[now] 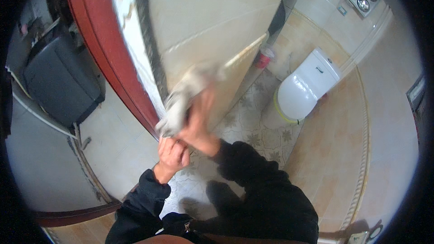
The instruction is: The person wipes the tiled walls and pipes in a bathroom using a cloth, then moves to wipe the floor around the toilet and other fixtures.
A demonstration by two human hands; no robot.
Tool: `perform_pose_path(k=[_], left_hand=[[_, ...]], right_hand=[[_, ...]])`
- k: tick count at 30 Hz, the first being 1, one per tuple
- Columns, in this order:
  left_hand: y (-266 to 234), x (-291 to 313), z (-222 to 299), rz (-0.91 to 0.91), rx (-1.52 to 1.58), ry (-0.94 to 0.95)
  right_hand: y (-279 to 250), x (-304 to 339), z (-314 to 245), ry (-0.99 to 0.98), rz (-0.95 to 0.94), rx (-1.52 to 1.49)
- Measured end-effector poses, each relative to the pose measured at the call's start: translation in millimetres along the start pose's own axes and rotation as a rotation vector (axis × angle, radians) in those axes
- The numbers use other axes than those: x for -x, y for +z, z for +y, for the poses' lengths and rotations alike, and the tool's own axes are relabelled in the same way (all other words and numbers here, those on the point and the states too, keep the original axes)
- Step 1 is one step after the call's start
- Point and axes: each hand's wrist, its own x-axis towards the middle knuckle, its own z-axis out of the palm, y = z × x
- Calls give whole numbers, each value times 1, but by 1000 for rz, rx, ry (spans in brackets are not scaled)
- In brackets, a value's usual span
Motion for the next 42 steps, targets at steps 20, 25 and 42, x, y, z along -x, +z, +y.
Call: perform_pose_path(k=[20,25,42], left_hand=[[-4,-154,87,-442,52,-63],[7,-191,88,-431,-10,-60],[-82,-145,95,-305,-236,-201]], right_hand=[[-73,-163,279,1491,376,-926],[-69,-207,217,1240,338,-719],[-24,-109,-36,199,-113,-43]])
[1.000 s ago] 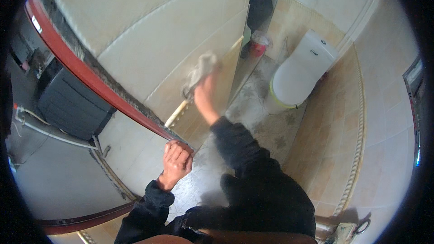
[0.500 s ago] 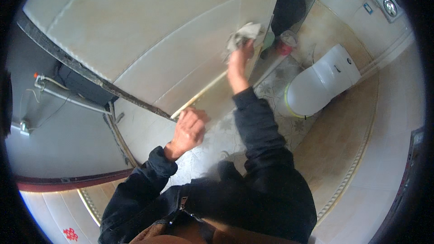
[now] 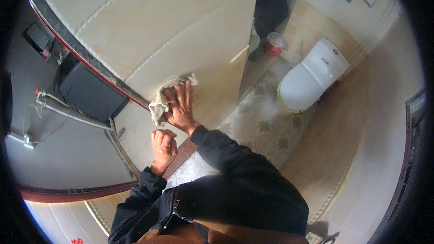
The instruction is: The person wipes the tiled walls and pipes in a bathroom using a cloth, then moves to wipe the floor around the toilet and other fixtures.
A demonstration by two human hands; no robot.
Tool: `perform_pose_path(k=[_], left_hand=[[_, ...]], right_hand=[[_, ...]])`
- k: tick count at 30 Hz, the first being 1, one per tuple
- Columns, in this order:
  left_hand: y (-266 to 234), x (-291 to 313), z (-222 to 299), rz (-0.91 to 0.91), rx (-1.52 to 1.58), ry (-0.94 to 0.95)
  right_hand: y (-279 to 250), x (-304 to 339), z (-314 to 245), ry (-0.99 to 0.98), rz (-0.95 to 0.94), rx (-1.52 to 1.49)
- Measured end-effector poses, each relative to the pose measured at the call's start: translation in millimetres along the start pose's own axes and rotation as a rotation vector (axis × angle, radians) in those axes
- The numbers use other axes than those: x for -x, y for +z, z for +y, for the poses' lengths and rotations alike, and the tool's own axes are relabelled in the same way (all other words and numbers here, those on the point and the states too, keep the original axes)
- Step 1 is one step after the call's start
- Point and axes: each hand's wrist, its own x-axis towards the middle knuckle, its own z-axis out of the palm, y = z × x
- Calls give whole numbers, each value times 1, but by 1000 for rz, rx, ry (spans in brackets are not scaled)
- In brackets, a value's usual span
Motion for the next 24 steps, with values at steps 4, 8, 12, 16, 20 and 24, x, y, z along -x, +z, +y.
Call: perform_pose_path(k=[4,8,12,16,20,24], left_hand=[[-10,2,7,-5,15,-2],[-17,6,12,-32,-52,-33],[-9,7,17,-27,-68,-93],[15,-11,31,-58,-66,-61],[33,-48,42,-11,-15,3],[36,-77,46,74,-56,30]], right_hand=[[-8,-25,17,227,21,-16],[-17,-72,96,567,275,-285],[-33,-112,220,825,252,-257],[-77,-174,302,1012,347,-903],[-87,-203,254,819,288,-832],[-70,-181,140,326,224,-238]])
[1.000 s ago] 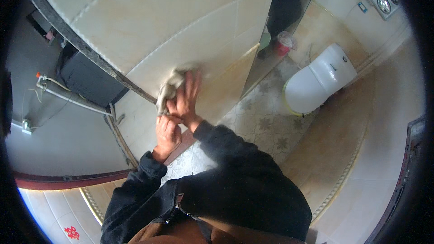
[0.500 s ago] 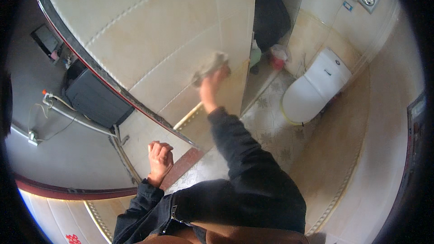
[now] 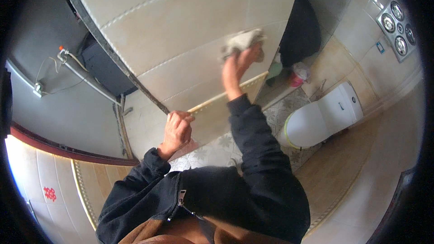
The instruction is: The person wipes the tiled walls and pipes in a bathroom using a cloth, then moves to wipe the floor around the toilet and other fixtures.
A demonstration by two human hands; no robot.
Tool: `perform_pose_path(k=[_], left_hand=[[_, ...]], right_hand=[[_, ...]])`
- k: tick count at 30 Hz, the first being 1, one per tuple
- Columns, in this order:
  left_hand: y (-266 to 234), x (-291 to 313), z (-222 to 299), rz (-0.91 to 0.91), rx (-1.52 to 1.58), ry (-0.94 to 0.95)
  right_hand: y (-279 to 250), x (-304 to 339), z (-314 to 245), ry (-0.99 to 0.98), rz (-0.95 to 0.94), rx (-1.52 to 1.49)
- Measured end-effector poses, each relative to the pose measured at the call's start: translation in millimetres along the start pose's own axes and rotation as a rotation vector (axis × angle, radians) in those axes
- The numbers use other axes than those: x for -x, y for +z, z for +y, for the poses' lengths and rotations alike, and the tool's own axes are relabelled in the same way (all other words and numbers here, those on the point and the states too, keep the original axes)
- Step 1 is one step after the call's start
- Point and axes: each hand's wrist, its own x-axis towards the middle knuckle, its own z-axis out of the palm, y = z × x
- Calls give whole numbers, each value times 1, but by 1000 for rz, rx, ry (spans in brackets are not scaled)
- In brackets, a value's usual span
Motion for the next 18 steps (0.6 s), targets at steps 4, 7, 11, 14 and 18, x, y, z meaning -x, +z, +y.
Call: perform_pose_path(k=[4,7,11,14,18], left_hand=[[1,-2,-5,190,-50,-33],[-1,8,-11,239,-67,-105],[-6,15,-14,232,-78,-179],[-11,11,-12,187,-85,-130],[-15,2,-7,148,-95,-113]], right_hand=[[27,72,-73,-341,-101,122],[34,117,-92,-701,-241,184],[32,123,-71,-1046,-297,254],[16,95,-44,-1054,-273,342],[-16,28,-9,-593,-218,322]])
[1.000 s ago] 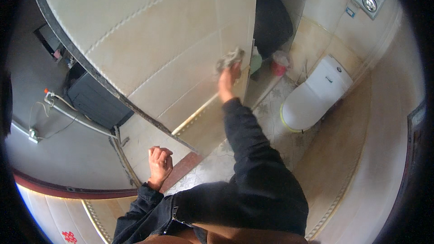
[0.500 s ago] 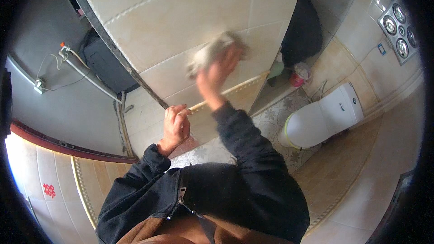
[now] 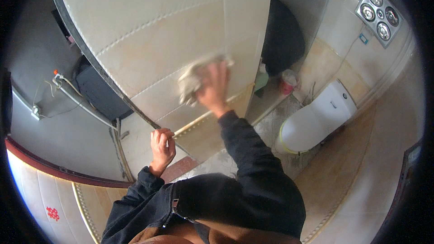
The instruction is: The person wipes the tiled walls and pipes in a bathroom using a cloth, then moves to wipe the floor around the toilet and other fixtures.
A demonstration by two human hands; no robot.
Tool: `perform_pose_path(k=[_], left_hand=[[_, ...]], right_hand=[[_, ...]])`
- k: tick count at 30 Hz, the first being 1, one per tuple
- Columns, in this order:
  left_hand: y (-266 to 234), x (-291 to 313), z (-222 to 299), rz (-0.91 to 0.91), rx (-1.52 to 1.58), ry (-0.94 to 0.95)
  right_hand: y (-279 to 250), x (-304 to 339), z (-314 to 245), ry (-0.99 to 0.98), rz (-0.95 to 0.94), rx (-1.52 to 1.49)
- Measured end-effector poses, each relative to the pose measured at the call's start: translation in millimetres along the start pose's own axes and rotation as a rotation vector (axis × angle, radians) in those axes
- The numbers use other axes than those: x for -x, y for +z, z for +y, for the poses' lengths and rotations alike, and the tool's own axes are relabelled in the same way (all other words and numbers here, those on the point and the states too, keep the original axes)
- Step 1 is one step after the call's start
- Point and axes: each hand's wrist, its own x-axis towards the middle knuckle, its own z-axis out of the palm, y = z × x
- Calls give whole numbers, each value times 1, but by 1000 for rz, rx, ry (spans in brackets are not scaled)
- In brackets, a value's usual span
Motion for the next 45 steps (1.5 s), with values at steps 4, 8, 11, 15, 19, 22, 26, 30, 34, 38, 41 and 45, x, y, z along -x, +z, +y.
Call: perform_pose_path(k=[4,8,11,15,19,22,26,30,34,38,41,45], left_hand=[[7,-7,8,-51,53,11],[18,-14,17,-83,121,56],[19,-24,25,-39,132,89],[13,-43,29,89,120,72],[6,-53,25,304,98,121],[-2,-47,21,367,23,117],[-10,-38,17,335,-4,68],[-16,-45,15,263,-38,64],[-22,-53,22,228,-46,71],[-21,-62,30,170,-34,82],[-19,-72,37,152,-17,112],[-21,-98,40,175,9,156]], right_hand=[[-8,-50,84,458,206,-157],[-25,-109,143,738,394,-639],[-31,-139,125,746,378,-687],[-18,-130,25,334,266,-197],[-9,-109,-78,-28,161,-83],[0,-77,-131,-360,43,-6],[6,-54,-132,-676,-4,-28],[-6,-72,-96,-615,-35,-22],[-29,-117,-39,-216,79,46],[-45,-169,45,129,228,25],[-57,-212,92,413,341,-210],[-63,-250,73,397,344,-282]])
